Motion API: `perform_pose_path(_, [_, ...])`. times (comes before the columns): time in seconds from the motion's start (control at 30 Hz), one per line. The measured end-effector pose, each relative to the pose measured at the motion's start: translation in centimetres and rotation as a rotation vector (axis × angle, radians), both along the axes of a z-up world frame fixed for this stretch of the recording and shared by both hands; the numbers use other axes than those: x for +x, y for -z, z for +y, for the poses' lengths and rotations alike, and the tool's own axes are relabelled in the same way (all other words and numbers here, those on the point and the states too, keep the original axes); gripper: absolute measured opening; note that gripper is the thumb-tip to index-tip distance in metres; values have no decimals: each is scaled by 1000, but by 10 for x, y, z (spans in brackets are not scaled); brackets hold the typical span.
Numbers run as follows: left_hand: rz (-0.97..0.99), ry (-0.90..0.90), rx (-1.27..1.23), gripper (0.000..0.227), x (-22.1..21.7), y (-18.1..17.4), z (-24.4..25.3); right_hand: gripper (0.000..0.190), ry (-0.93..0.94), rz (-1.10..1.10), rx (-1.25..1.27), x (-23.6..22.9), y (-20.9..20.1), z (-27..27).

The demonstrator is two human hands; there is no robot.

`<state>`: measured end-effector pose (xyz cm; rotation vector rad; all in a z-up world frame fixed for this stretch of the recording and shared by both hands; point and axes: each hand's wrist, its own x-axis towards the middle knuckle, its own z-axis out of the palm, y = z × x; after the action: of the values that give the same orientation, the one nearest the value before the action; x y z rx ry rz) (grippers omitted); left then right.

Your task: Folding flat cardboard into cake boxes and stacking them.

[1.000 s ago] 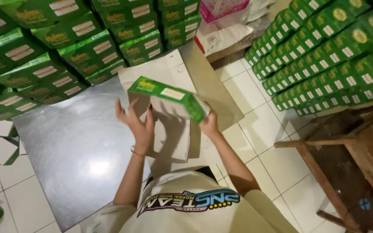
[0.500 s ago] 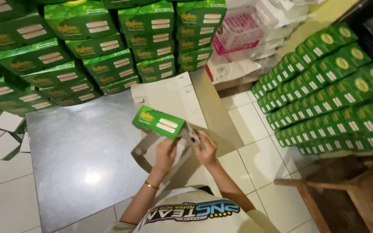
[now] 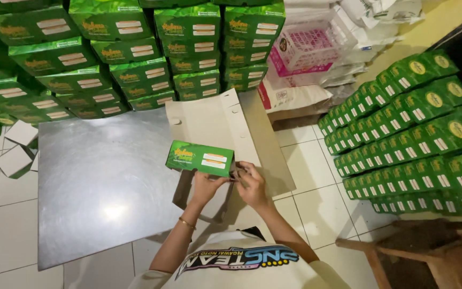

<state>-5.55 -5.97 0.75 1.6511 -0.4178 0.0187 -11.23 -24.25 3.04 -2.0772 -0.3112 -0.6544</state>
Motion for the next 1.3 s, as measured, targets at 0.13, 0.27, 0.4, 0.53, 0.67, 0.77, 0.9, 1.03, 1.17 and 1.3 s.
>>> perform_pose_path(0.13, [391,127,-411,46,12,-14,-17,24,-185,20,135,26,27,-39])
perform_pose_path(0.27, [184,168,-105,34,39,78,-23,22,-205,158,189,25,42,-54])
perform_pose_path(0.4, [150,362,-120,34,39,72,-37,33,-240,83,86,17,2,-48])
perform_pose_path(0.53, [712,539,-264,41,48,156,-48,45,-127,13,36,28,-3,-46])
perform_pose_path(0.67, [47,87,522,47,-20,59,-10,42,97,-64,-75,55,72,-62])
perform_pose_path(0.77, [-304,-320,495,29,-50,52,24,46,138,-71,-34,59,50,-54])
perform_pose_path(0.9, [-209,-598,657,38,-39,78,59,53,-68,275,-20,71,34,-54])
perform_pose_path(1.03, [73,-370,142,51,-10,133,73,38,-267,553,-207,110,144,-100])
perform_pose_path(1.17, [401,-189,-168,60,-11,168,85,48,-279,729,-227,106,90,-87])
perform_pose_path(1.3, [599,-69,-444,77,-5,178,93,44,-390,710,32,93,63,-76])
